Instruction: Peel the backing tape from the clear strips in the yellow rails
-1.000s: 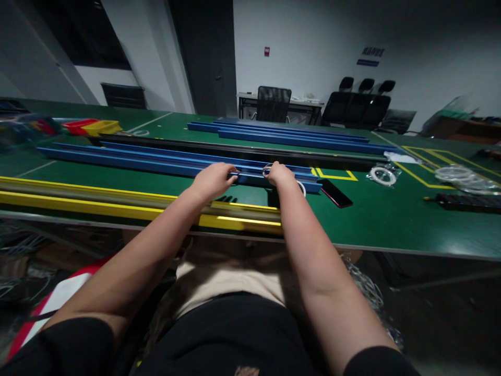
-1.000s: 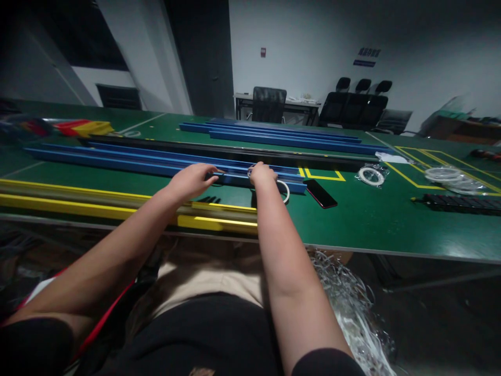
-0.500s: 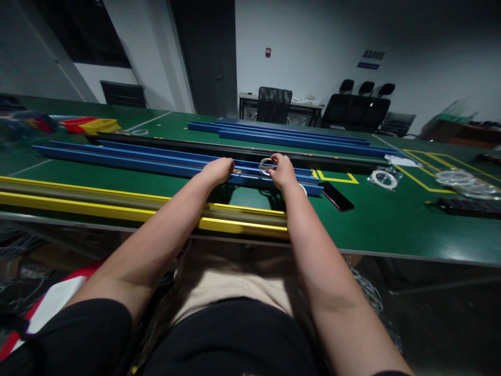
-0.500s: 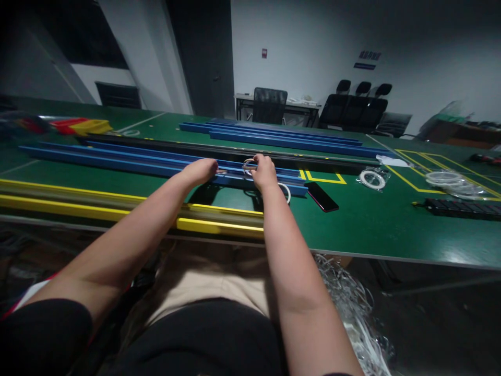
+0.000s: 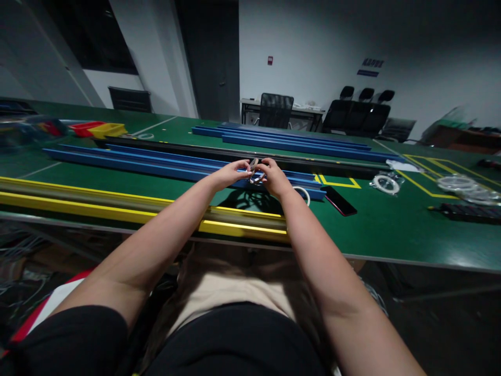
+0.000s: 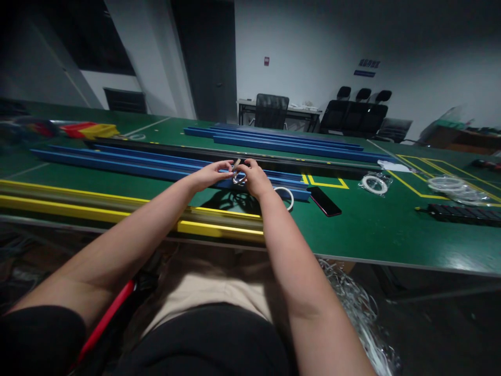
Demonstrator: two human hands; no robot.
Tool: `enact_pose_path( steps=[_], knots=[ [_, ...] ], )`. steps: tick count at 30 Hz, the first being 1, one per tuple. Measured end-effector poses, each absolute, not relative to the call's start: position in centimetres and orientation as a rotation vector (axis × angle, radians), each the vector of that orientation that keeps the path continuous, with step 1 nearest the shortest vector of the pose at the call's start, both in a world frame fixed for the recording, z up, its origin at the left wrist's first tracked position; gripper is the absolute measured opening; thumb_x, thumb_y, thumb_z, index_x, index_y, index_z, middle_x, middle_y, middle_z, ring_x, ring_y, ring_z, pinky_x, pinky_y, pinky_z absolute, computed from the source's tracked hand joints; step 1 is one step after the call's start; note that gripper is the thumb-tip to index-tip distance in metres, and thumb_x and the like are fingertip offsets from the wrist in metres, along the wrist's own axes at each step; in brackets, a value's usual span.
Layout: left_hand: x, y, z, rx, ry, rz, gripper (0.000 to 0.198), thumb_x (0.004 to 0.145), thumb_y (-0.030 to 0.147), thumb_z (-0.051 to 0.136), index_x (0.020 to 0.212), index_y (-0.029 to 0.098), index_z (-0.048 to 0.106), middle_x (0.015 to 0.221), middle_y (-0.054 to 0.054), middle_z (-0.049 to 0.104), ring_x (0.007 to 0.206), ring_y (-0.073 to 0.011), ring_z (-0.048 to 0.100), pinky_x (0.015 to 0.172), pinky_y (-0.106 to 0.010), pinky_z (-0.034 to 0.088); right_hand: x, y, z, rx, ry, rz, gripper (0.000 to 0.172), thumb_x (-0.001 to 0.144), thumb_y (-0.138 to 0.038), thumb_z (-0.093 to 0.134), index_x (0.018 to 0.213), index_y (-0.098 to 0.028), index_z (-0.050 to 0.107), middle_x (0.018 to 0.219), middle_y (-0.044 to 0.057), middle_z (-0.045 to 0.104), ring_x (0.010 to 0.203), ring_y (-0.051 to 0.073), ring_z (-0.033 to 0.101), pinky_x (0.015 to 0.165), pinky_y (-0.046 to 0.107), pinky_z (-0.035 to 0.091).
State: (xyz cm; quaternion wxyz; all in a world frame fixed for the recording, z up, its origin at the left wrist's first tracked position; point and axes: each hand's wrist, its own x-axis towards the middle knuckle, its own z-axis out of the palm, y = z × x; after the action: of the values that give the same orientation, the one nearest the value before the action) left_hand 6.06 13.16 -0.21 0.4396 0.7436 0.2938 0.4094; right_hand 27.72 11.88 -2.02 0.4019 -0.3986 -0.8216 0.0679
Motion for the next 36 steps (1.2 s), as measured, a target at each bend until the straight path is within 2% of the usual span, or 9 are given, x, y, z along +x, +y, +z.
enact_pose_path(
  steps=[4, 7, 9, 13, 15, 19, 24, 27, 36],
  knots=[
    [5.9, 13.4, -0.6, 1.83, 0.693, 0.962, 0.03, 0.076, 0.039, 0.078, 0.082, 0.017, 0.059, 0.094, -0.002, 0.066, 0.092, -0.0171, 0.063, 0.092, -0.035, 0.047, 27.3, 12.2, -2.3, -0.963, -2.058, 0.148, 0.048, 0.072, -0.009, 0.061, 0.117, -0.027, 0.065, 0.132, 0.006, 0.053, 0.114, 0.023, 0.056, 0.101, 0.039, 0.048],
    [6.1, 13.8, -1.2, 1.715, 0.778, 0.965, 0.04, 0.068, 0.036, 0.084, 0.089, 0.018, 0.055, 0.094, -0.002, 0.066, 0.087, -0.0167, 0.065, 0.087, -0.036, 0.052, 27.1, 12.3, -2.4, -0.957, -1.953, 0.114, 0.055, 0.074, -0.013, 0.064, 0.127, -0.022, 0.056, 0.126, 0.011, 0.054, 0.113, 0.023, 0.056, 0.102, 0.038, 0.048],
    [6.2, 13.8, -1.6, 1.649, 0.83, 0.944, 0.055, 0.062, 0.032, 0.088, 0.102, 0.019, 0.053, 0.103, -0.004, 0.067, 0.09, -0.0187, 0.067, 0.086, -0.04, 0.054, 27.1, 12.4, -2.3, -1.012, -1.903, 0.086, 0.053, 0.074, -0.016, 0.066, 0.126, -0.018, 0.055, 0.122, 0.014, 0.056, 0.109, 0.023, 0.057, 0.1, 0.039, 0.048],
    [6.7, 13.5, -1.9, 1.629, 0.816, 0.896, 0.094, 0.054, 0.024, 0.092, 0.135, 0.022, 0.044, 0.112, -0.009, 0.068, 0.1, -0.0251, 0.068, 0.09, -0.048, 0.056, 27.4, 12.1, -2.3, -1.264, -1.965, 0.072, 0.029, 0.077, -0.019, 0.063, 0.106, -0.02, 0.062, 0.107, 0.011, 0.065, 0.102, 0.025, 0.059, 0.094, 0.039, 0.049],
    [6.8, 13.4, -1.9, 1.651, 0.794, 0.881, 0.102, 0.053, 0.021, 0.092, 0.142, 0.022, 0.043, 0.118, -0.011, 0.067, 0.109, -0.0282, 0.067, 0.096, -0.049, 0.054, 27.6, 11.9, -2.3, -1.415, -1.958, 0.12, 0.022, 0.081, -0.024, 0.062, 0.103, -0.021, 0.063, 0.102, 0.01, 0.067, 0.094, 0.024, 0.061, 0.087, 0.038, 0.05],
    [6.9, 13.2, -1.6, 1.671, 0.776, 0.867, 0.098, 0.054, 0.022, 0.091, 0.142, 0.02, 0.048, 0.128, -0.015, 0.064, 0.119, -0.031, 0.062, 0.102, -0.052, 0.05, 27.7, 11.7, -2.2, -1.514, -1.864, 0.195, 0.024, 0.084, -0.035, 0.064, 0.105, -0.023, 0.062, 0.092, 0.007, 0.069, 0.081, 0.022, 0.062, 0.078, 0.037, 0.05],
    [7.1, 12.8, -1.2, 1.721, 0.72, 0.864, 0.089, 0.055, 0.022, 0.09, 0.136, 0.018, 0.055, 0.131, -0.016, 0.064, 0.122, -0.0309, 0.061, 0.106, -0.051, 0.048, 27.3, 11.7, -1.7, -1.241, -1.838, 0.182, 0.021, 0.079, -0.021, 0.062, 0.1, -0.021, 0.063, 0.097, 0.006, 0.068, 0.088, 0.019, 0.062, 0.081, 0.033, 0.05],
    [7.0, 12.5, -0.8, 1.696, 0.665, 0.891, 0.09, 0.055, 0.021, 0.09, 0.138, 0.019, 0.054, 0.136, -0.016, 0.062, 0.124, -0.0314, 0.06, 0.106, -0.049, 0.048, 27.0, 11.4, -1.4, -1.062, -1.799, 0.269, 0.024, 0.076, -0.02, 0.062, 0.1, -0.02, 0.063, 0.1, 0.007, 0.067, 0.089, 0.019, 0.063, 0.08, 0.032, 0.052],
    [6.7, 12.6, -0.2, 1.686, 0.597, 1.008, 0.091, 0.055, 0.021, 0.088, 0.14, 0.019, 0.054, 0.146, -0.016, 0.055, 0.131, -0.0325, 0.055, 0.108, -0.046, 0.046, 27.5, 11.0, -0.5, -0.981, -1.715, 0.468, 0.033, 0.078, -0.031, 0.06, 0.109, -0.021, 0.066, 0.113, 0.006, 0.071, 0.101, 0.022, 0.063, 0.097, 0.04, 0.051]
  ],
)
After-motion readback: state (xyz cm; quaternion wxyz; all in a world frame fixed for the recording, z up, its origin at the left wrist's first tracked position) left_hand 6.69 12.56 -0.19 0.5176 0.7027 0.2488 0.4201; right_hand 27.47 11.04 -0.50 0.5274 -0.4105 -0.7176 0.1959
